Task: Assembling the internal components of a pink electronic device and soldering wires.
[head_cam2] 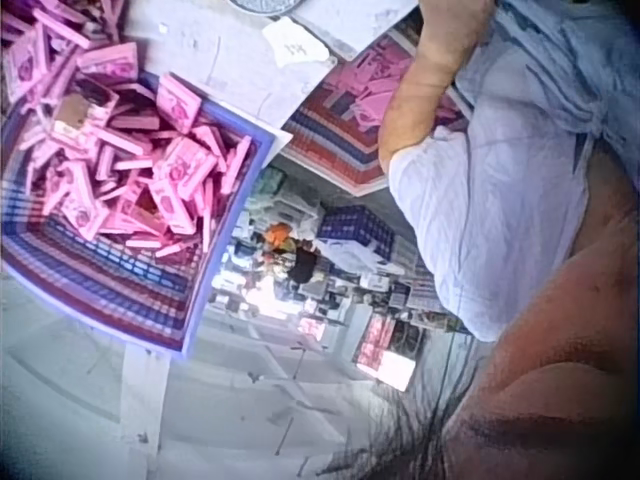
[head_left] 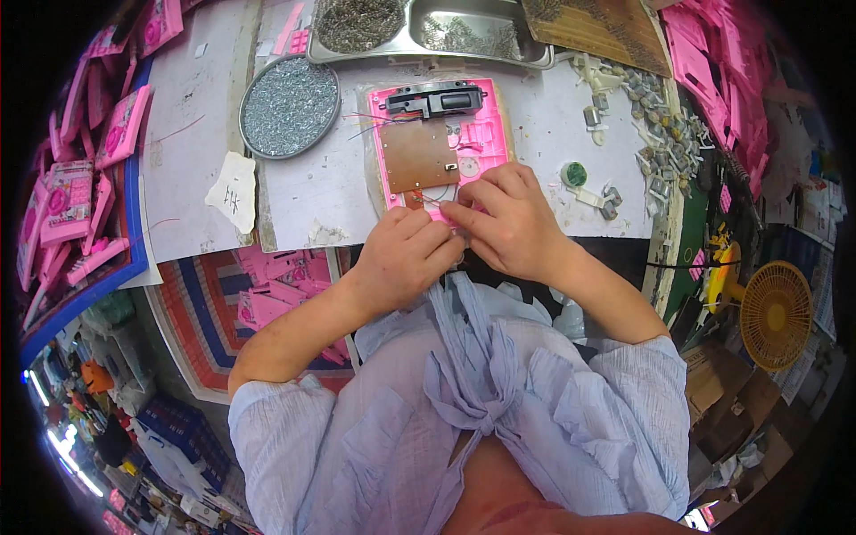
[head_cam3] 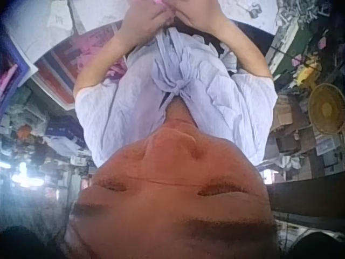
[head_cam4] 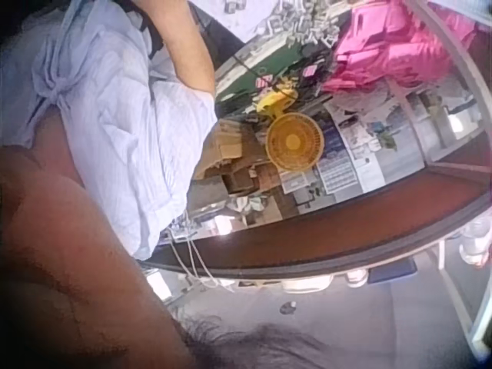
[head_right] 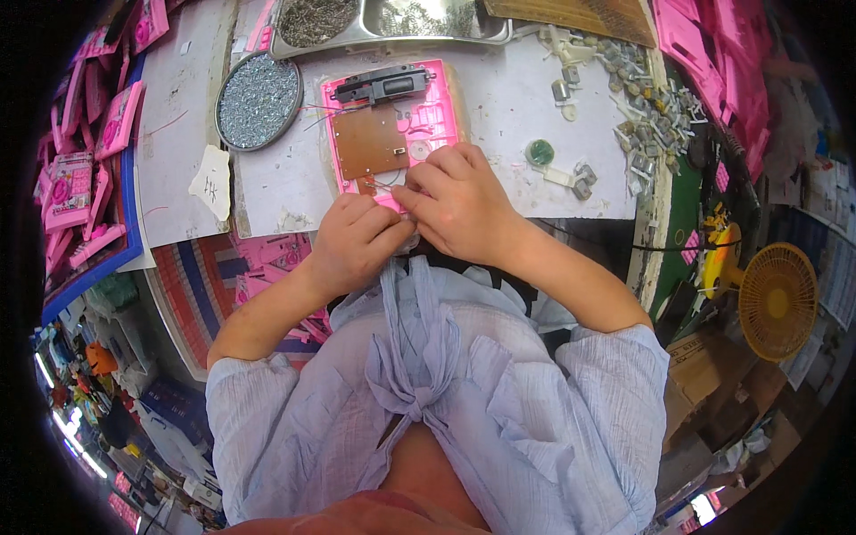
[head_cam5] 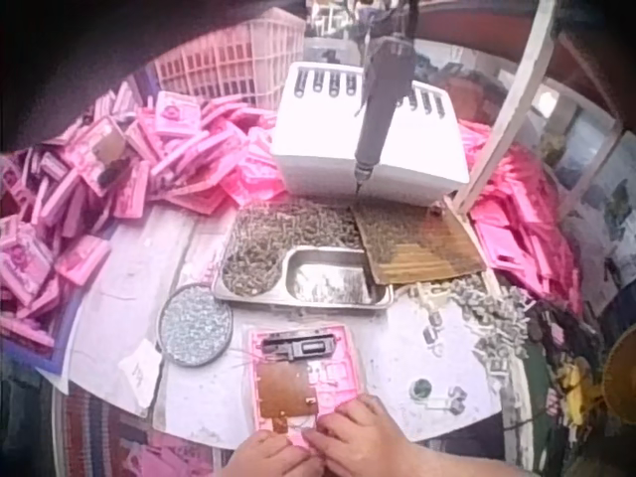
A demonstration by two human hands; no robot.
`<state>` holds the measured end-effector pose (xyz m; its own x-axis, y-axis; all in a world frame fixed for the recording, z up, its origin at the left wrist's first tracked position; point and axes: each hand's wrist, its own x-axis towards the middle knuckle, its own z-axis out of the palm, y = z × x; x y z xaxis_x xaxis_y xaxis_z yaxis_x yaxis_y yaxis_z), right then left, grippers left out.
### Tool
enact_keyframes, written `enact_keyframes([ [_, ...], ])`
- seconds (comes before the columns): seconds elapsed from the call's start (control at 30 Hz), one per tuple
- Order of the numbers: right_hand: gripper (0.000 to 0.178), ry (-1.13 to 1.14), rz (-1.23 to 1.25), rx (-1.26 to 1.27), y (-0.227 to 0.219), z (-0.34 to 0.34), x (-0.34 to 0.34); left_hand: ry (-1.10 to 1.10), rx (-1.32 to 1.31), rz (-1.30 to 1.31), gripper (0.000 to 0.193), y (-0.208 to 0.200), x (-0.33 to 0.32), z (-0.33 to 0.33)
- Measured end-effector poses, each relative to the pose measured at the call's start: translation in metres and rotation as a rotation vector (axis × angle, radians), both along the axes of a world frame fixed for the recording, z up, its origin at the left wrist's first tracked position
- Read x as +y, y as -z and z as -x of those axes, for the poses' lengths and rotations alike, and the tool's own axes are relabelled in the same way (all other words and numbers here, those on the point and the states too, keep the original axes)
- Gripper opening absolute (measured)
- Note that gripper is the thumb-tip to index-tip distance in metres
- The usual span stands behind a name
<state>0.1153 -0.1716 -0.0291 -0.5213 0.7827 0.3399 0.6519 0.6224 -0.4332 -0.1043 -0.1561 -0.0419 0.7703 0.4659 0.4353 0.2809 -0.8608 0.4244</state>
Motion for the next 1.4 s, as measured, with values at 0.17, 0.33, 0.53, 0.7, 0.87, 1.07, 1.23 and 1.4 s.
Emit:
enact_keyframes([
  [0.17, 0.048, -0.041, -0.004, 0.001, -0.003, 0.026, 0.002, -0.264, -0.210, 0.004, 0.020, 0.010, -0.001, 0.038],
  [0.33, 0.036, -0.018, -0.019, 0.029, 0.005, 0.043, 0.001, -0.390, 0.092, 0.327, 0.015, 0.019, -0.047, 0.049],
  [0.53, 0.027, 0.022, 0.019, -0.020, 0.002, 0.052, 0.000, -0.054, 0.229, 0.436, 0.023, 0.009, -0.039, 0.048],
  [0.7, 0.026, 0.028, -0.020, -0.077, 0.009, 0.059, 0.003, -0.229, 0.013, 0.425, 0.029, -0.020, 0.004, 0.052],
  [0.87, 0.024, -0.217, 0.138, 0.063, -0.017, -0.020, 0.040, -0.077, -0.045, 0.370, 0.025, 0.008, 0.025, 0.047],
  [1.07, 0.022, 0.661, -0.060, 0.100, -0.116, -0.191, 0.225, -0.038, -0.063, 0.345, 0.023, -0.001, 0.032, 0.048],
  [1.23, 0.019, 0.608, -0.664, 0.122, -0.129, -0.269, 0.379, -0.025, -0.007, 0.398, 0.027, 0.002, 0.033, 0.047],
  [1.4, 0.016, 0.659, -0.817, -0.153, -0.117, -0.227, 0.419, -0.073, 0.022, 0.457, 0.027, 0.001, 0.028, 0.052],
])
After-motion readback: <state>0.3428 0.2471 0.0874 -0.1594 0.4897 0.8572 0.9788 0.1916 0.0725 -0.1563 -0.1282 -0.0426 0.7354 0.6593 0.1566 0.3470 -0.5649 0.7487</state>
